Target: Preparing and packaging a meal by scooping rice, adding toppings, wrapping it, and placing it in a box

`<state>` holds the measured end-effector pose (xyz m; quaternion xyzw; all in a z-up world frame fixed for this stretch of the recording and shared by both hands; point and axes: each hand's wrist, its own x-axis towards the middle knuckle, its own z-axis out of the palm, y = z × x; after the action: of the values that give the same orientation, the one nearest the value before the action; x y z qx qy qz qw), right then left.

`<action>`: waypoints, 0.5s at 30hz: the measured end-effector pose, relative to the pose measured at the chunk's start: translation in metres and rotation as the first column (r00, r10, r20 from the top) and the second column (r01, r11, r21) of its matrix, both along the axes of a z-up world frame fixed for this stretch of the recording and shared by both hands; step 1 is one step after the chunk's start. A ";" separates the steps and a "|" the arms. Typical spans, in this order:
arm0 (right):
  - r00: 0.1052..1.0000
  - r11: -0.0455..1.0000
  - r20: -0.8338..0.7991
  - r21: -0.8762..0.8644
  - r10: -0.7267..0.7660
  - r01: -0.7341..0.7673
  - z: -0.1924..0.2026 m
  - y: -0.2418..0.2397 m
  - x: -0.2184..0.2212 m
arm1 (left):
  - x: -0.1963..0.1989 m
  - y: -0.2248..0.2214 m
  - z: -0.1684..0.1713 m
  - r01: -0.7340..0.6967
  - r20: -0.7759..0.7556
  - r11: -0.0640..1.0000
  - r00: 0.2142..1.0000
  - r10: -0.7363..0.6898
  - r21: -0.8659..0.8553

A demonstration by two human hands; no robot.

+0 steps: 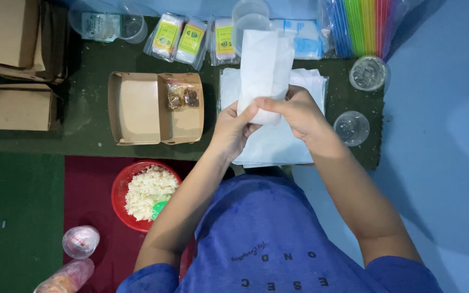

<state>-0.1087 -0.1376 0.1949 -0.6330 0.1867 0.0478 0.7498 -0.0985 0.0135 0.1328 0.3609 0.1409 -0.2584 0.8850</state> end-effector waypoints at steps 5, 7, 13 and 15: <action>0.998 0.984 0.033 0.171 0.049 -0.054 -0.001 -0.003 0.005 | 0.004 0.003 0.008 -0.007 0.087 0.990 0.996 -0.006 0.143; 0.999 0.978 -0.007 0.205 0.050 -0.048 -0.016 -0.007 -0.005 | 0.004 0.005 0.007 -0.035 0.090 0.988 0.996 0.021 0.153; 0.994 0.967 -0.072 0.248 0.084 -0.064 -0.023 0.004 -0.014 | -0.001 0.006 0.027 -0.107 0.122 0.975 0.989 0.084 0.197; 0.996 0.984 -0.074 0.177 0.051 -0.037 -0.030 0.003 -0.014 | -0.002 0.006 0.034 -0.125 0.126 0.968 0.987 0.099 0.218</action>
<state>-0.1225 -0.1347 0.1652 -0.5662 0.1969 0.1051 0.7934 -0.1001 0.0197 0.1669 0.4644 0.1387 -0.1692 0.8582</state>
